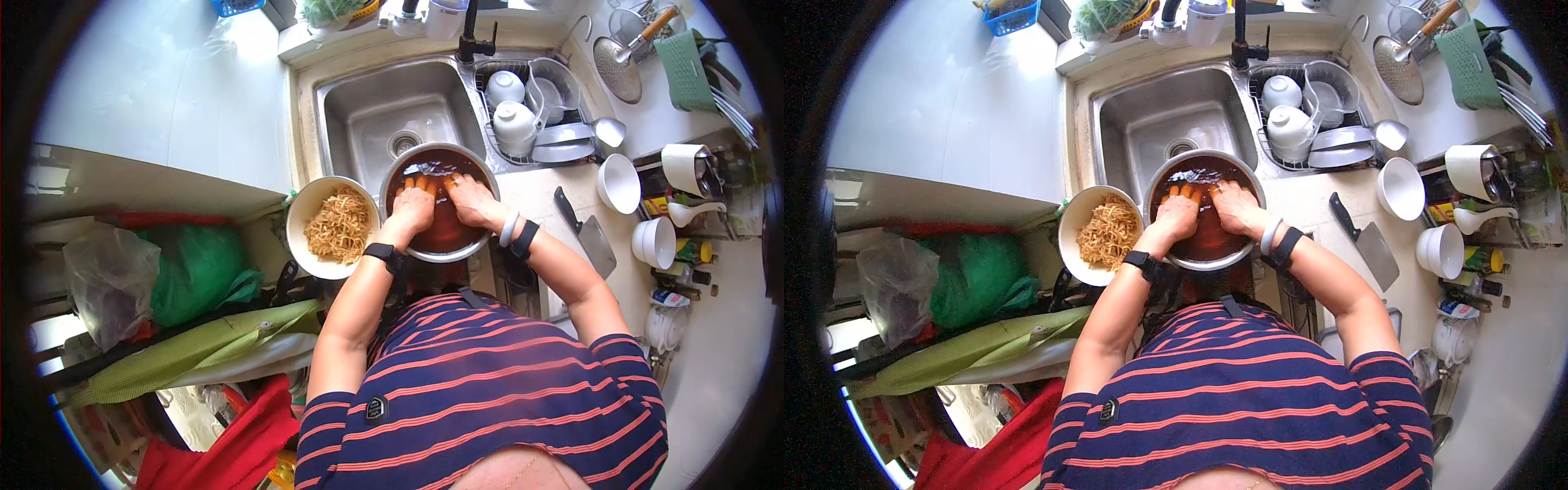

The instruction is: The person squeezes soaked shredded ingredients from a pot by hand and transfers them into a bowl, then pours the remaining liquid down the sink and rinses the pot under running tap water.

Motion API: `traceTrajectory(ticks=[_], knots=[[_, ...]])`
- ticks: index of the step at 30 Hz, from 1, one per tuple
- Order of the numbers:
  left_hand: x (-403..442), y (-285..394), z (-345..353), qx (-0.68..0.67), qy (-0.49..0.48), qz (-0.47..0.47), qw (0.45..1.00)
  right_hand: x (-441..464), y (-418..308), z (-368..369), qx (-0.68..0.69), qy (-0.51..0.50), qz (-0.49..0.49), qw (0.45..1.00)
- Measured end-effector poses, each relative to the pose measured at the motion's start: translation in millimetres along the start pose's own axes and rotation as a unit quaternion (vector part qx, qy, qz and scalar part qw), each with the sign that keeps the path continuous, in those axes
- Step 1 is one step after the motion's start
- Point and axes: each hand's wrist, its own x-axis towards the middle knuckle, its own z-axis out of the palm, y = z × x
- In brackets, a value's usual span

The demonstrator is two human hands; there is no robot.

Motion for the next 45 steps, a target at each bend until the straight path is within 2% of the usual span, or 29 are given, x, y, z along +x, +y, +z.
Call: traceTrajectory(ticks=[4, 5, 6, 7, 8, 10, 12, 13, 17, 20, 22, 25, 28, 30, 32, 35, 38, 40, 41, 43, 45], knots=[[-1, 0, 0, 0.032, 0.046, 0.035, 0.998, 4, -2, -2, -0.048, -0.009, 0.008, 0.999], [0, 2, -1, 0.032, 0.046, 0.034, 0.998, 7, 0, -1, -0.048, -0.056, 0.021, 0.997], [1, 4, -1, 0.032, -0.02, 0.011, 0.999, 8, 1, 2, -0.048, -0.102, 0.034, 0.993], [1, 6, -6, 0.032, -0.086, -0.011, 0.996, 8, 4, 9, -0.049, -0.102, 0.033, 0.993], [0, 9, -11, 0.032, -0.085, -0.012, 0.996, 7, 5, 16, -0.048, -0.081, 0.021, 0.995], [-3, 12, -18, -0.007, -0.183, -0.035, 0.982, 3, 5, 21, -0.047, -0.06, 0.008, 0.997], [-7, 10, -8, -0.016, -0.162, -0.035, 0.986, -5, 1, 17, -0.077, -0.127, -0.019, 0.989], [-12, 13, -10, -0.026, -0.142, -0.035, 0.989, -10, 0, 19, -0.042, -0.084, -0.042, 0.995], [-30, 18, -12, -0.002, -0.155, -0.002, 0.988, -22, -9, 12, -0.038, -0.102, -0.076, 0.991], [-36, 18, -4, 0.021, -0.128, 0.004, 0.991, -27, -18, 11, 0.004, -0.121, -0.054, 0.991], [-38, 19, -6, 0.006, -0.178, 0.004, 0.984, -29, -20, 18, 0.03, -0.113, -0.051, 0.992], [-41, 20, -10, 0.004, -0.197, 0.037, 0.98, -30, -23, 25, 0.071, -0.096, -0.071, 0.99], [-42, 21, -16, -0.036, -0.231, 0.03, 0.972, -29, -25, 32, 0.116, -0.043, -0.082, 0.989], [-45, 22, -19, -0.034, -0.234, 0.031, 0.971, -24, -24, 37, 0.112, -0.139, -0.092, 0.98], [-47, 22, -18, -0.031, -0.238, 0.033, 0.97, -26, -27, 32, 0.129, -0.145, -0.098, 0.976], [-49, 19, -12, -0.031, -0.238, 0.042, 0.97, -25, -26, 36, 0.161, -0.157, -0.106, 0.969], [-59, 13, -11, -0.081, -0.189, 0.085, 0.975, -28, -26, 33, 0.221, -0.156, -0.111, 0.956], [-67, 9, -16, -0.203, -0.118, 0.131, 0.963, -32, -29, 24, 0.263, -0.149, -0.115, 0.946], [-71, 10, -19, -0.203, -0.118, 0.132, 0.963, -34, -32, 17, 0.314, -0.158, -0.094, 0.932], [-79, 12, -26, -0.333, -0.043, 0.071, 0.939, -34, -33, 16, 0.364, -0.165, -0.072, 0.914], [-84, 10, -29, -0.367, -0.017, 0.063, 0.928, -33, -32, 20, 0.442, -0.181, -0.028, 0.878]])
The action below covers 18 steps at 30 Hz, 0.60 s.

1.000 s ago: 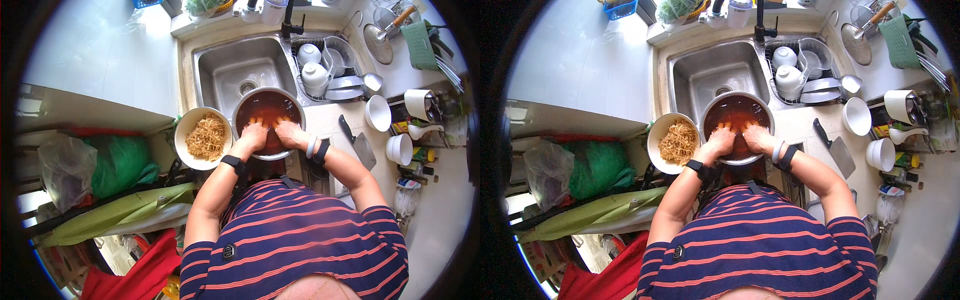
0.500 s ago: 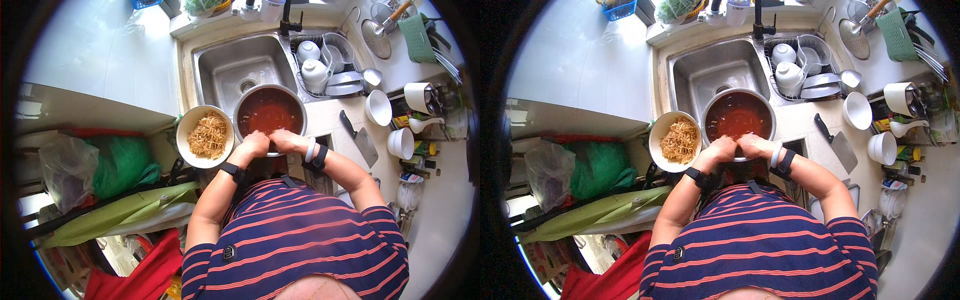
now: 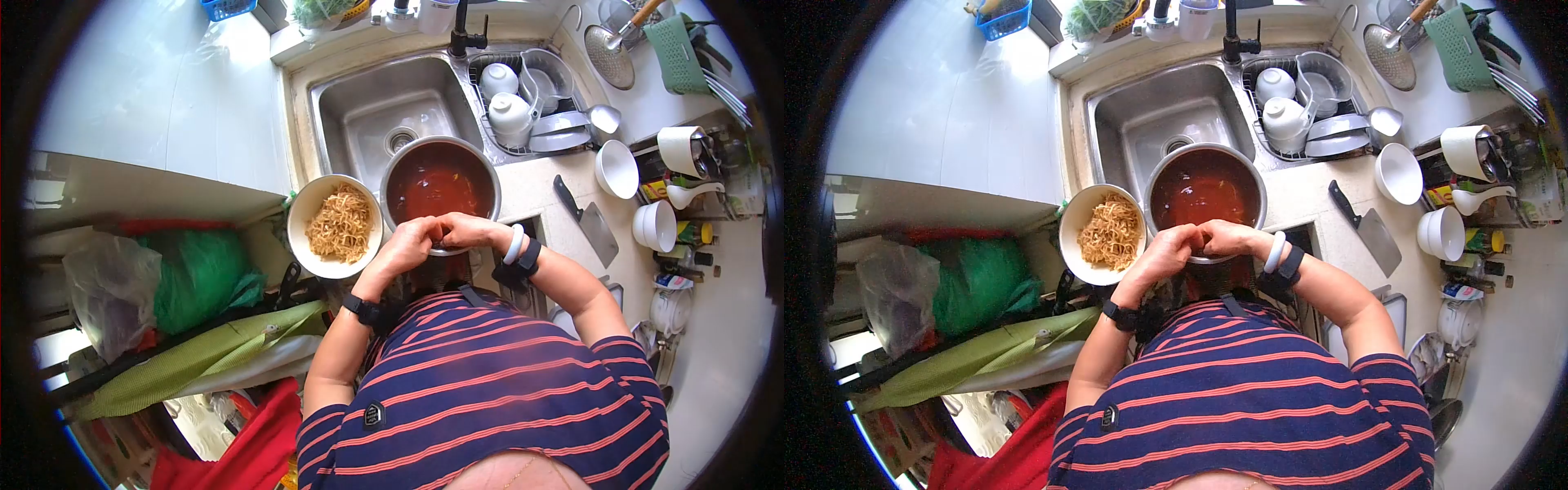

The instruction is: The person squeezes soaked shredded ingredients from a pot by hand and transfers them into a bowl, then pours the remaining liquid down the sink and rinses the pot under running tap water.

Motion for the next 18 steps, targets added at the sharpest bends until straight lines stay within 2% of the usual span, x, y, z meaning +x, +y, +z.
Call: traceTrajectory(ticks=[1, 3, 5, 6, 7, 9, 10, 12, 16, 17, 18], knots=[[-2, 0, -2, -0.035, 0.029, 0.002, 0.999, 0, -2, 1, 0.0, 0.0, 0.0, 1.0], [-4, -2, -3, -0.048, 0.036, 0.004, 0.998, -1, -6, 3, 0.116, -0.021, 0.03, 0.993], [-5, -13, 2, -0.142, 0.06, -0.009, 0.988, -1, -9, 3, 0.132, -0.024, 0.027, 0.991], [-5, -19, 4, -0.143, 0.06, -0.009, 0.988, 0, -10, 3, 0.148, -0.027, 0.024, 0.988], [-6, -20, 3, -0.173, 0.094, -0.01, 0.98, 1, -11, 7, 0.148, -0.027, 0.025, 0.988], [-8, -24, 0, -0.203, 0.128, -0.012, 0.971, 1, -12, 15, 0.105, 0.056, -0.067, 0.991], [-10, -18, -7, -0.21, 0.14, -0.031, 0.967, 1, -14, 15, 0.105, 0.056, -0.067, 0.991], [-11, -20, -15, -0.241, 0.152, -0.04, 0.958, -1, -22, 12, 0.105, 0.041, 0.004, 0.994], [-9, -16, -15, -0.236, 0.163, -0.065, 0.956, -3, -24, 9, 0.137, 0.04, 0.024, 0.99], [-8, -17, -13, -0.236, 0.165, -0.066, 0.956, -3, -23, 6, 0.09, 0.095, -0.001, 0.991], [-6, -19, -10, -0.176, 0.179, -0.038, 0.967, -4, -23, 3, 0.043, 0.148, -0.026, 0.988]])
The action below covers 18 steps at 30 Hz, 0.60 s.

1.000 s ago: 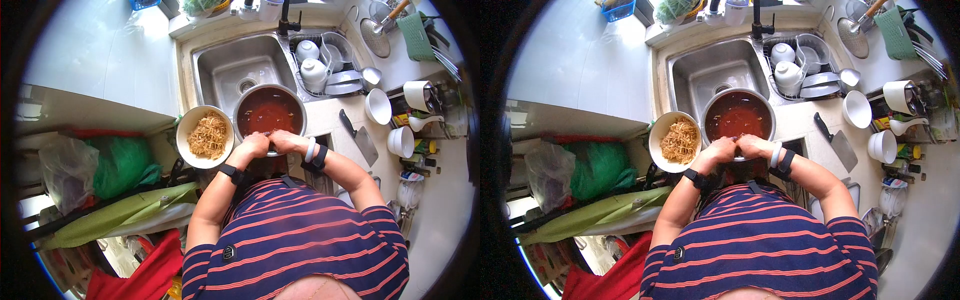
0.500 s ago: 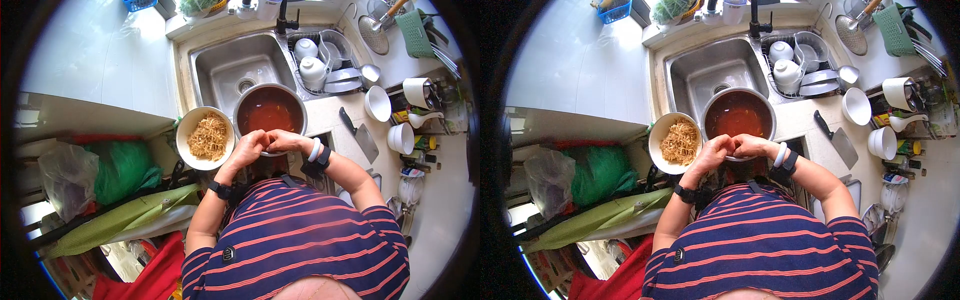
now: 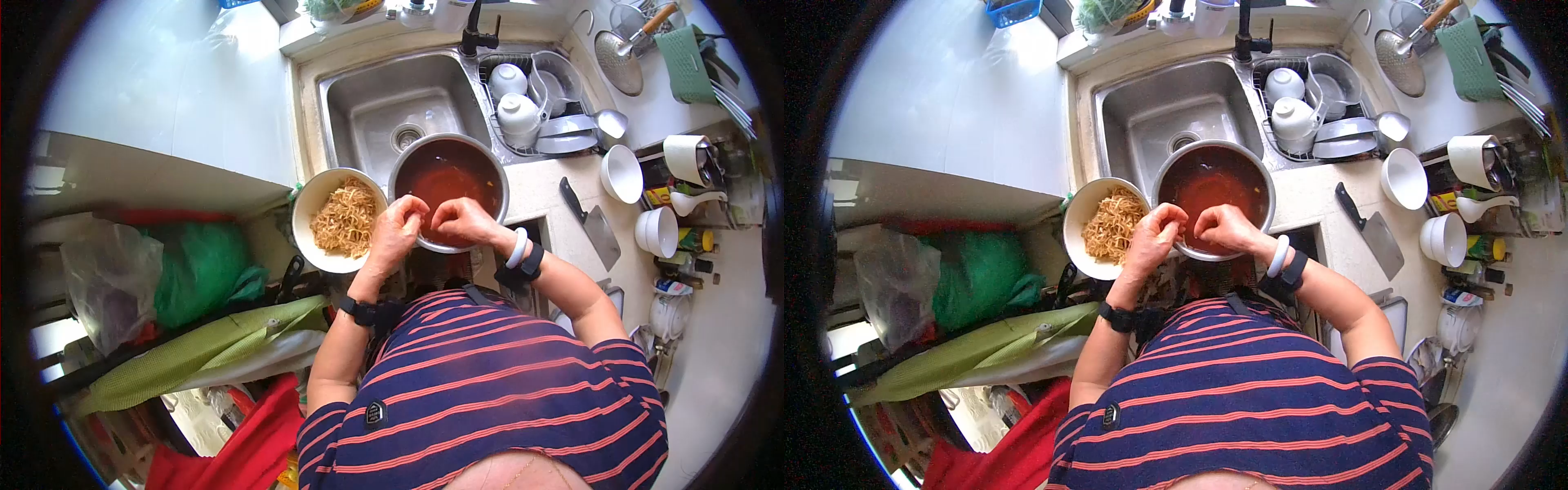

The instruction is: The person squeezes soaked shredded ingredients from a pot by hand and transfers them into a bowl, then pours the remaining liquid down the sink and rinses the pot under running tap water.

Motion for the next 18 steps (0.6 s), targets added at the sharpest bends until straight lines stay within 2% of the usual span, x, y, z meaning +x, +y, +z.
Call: traceTrajectory(ticks=[1, 3, 5, 8, 12, 14, 17, 18], knots=[[1, 2, 1, 0.054, 0.008, 0.04, 0.998, 4, 1, -2, -0.052, 0.06, -0.056, 0.995], [1, 7, 2, 0.086, 0.013, 0.058, 0.995, 8, 4, -14, -0.144, 0.144, -0.107, 0.973], [2, 8, 3, 0.105, 0.027, 0.062, 0.992, 11, 5, -27, -0.231, 0.176, -0.111, 0.95], [4, 7, 1, 0.08, 0.041, 0.045, 0.995, 15, 9, -40, -0.339, 0.17, -0.082, 0.922], [3, 0, -5, 0.11, 0.042, 0.062, 0.991, 19, 11, -40, -0.412, 0.152, -0.036, 0.898], [2, 3, -7, 0.105, 0.036, 0.046, 0.993, 22, 7, -37, -0.438, 0.086, 0.047, 0.894], [-3, 14, -10, 0.128, 0.036, 0.045, 0.99, 29, 14, -28, -0.469, 0.057, 0.054, 0.879], [-5, 13, -11, 0.129, 0.037, 0.045, 0.99, 28, 17, -23, -0.456, 0.09, 0.019, 0.885]])
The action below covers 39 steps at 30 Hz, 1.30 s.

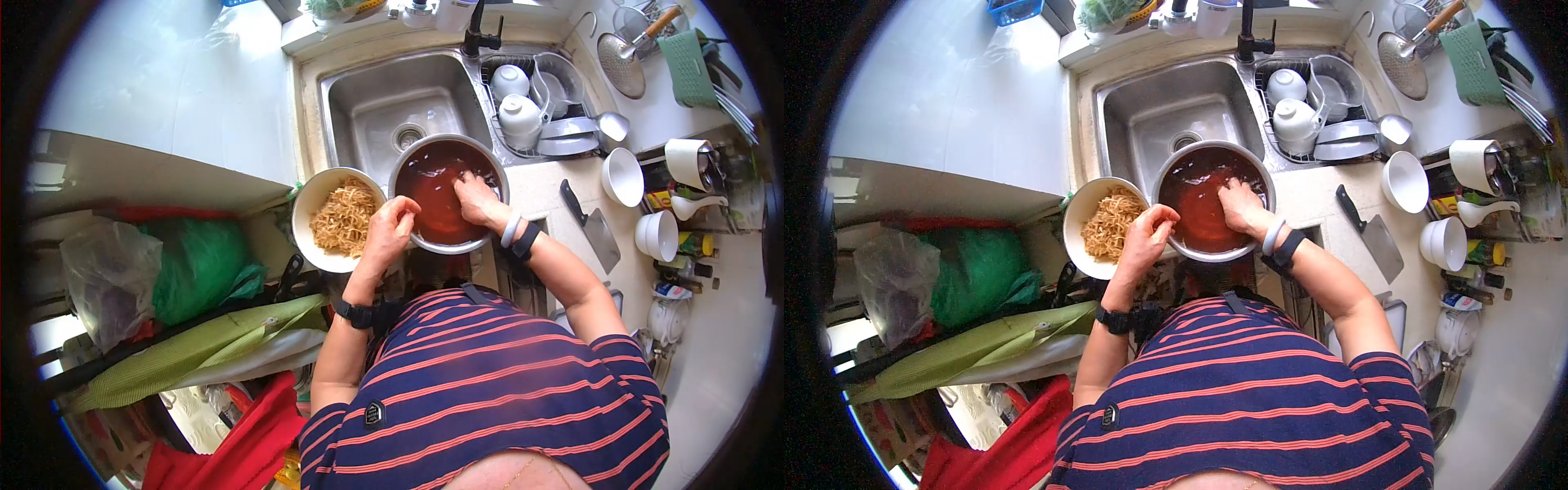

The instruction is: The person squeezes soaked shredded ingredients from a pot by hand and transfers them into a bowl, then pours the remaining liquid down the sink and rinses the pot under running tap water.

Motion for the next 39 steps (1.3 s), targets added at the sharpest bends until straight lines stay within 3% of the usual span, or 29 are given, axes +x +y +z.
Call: traceTrajectory(ticks=[3, 5, 7, 9, 13, 15, 17, 19, 20, 23, 24, 26, 27, 29, 30, 33, 35, 37, 39], knots=[[-4, -5, -3, -0.036, -0.009, -0.021, 0.999, 4, -6, 5, 0.04, -0.067, -0.018, 0.997], [-7, -9, -7, -0.046, -0.014, -0.052, 0.997, 3, -13, 9, 0.059, -0.05, -0.037, 0.996], [-9, -12, -9, -0.045, -0.009, -0.052, 0.998, 6, -21, 14, 0.085, -0.11, -0.034, 0.99], [-10, -13, -13, -0.043, -0.003, -0.051, 0.998, 2, -29, 16, 0.101, -0.09, -0.046, 0.99], [-14, -9, -16, -0.037, -0.011, -0.057, 0.998, 2, -40, 20, 0.165, -0.162, -0.05, 0.972], [-15, -9, -16, -0.04, -0.014, -0.065, 0.997, -1, -40, 27, 0.286, -0.135, -0.078, 0.946], [-17, -11, -15, -0.04, -0.012, -0.056, 0.998, -7, -42, 20, 0.322, -0.149, -0.06, 0.933], [-18, -11, -15, -0.041, -0.011, -0.051, 0.998, -9, -40, 18, 0.545, -0.232, -0.022, 0.805], [-18, -11, -14, -0.041, -0.01, -0.046, 0.998, -10, -40, 17, 0.545, -0.233, -0.022, 0.805], [-18, -10, -14, -0.035, -0.01, -0.052, 0.998, -15, -42, 13, 0.646, -0.246, 0.008, 0.722], [-18, -9, -14, -0.036, -0.01, -0.052, 0.998, -16, -43, 10, 0.646, -0.245, 0.009, 0.723], [-18, -9, -14, -0.044, -0.012, -0.046, 0.998, -17, -49, 8, 0.548, -0.199, -0.02, 0.812], [-18, -7, -14, -0.044, -0.013, -0.046, 0.998, -18, -51, 9, 0.548, -0.199, -0.02, 0.812], [-17, -4, -14, -0.033, -0.017, -0.03, 0.999, -20, -55, 13, 0.467, -0.106, -0.032, 0.877], [-17, -4, -14, -0.032, -0.017, -0.029, 0.999, -21, -57, 13, 0.46, -0.09, -0.024, 0.883], [-17, -5, -12, -0.023, -0.026, -0.046, 0.998, -18, -56, 11, 0.467, -0.123, 0.008, 0.875], [-18, -6, -8, 0.049, 0.015, 0.024, 0.998, -18, -56, 12, 0.465, -0.128, -0.004, 0.876], [-19, -4, -4, 0.088, 0.019, 0.026, 0.996, -18, -51, 17, 0.462, -0.131, -0.014, 0.877], [-18, -1, 0, 0.125, 0.021, 0.029, 0.991, -18, -44, 25, 0.598, -0.181, -0.009, 0.781]])
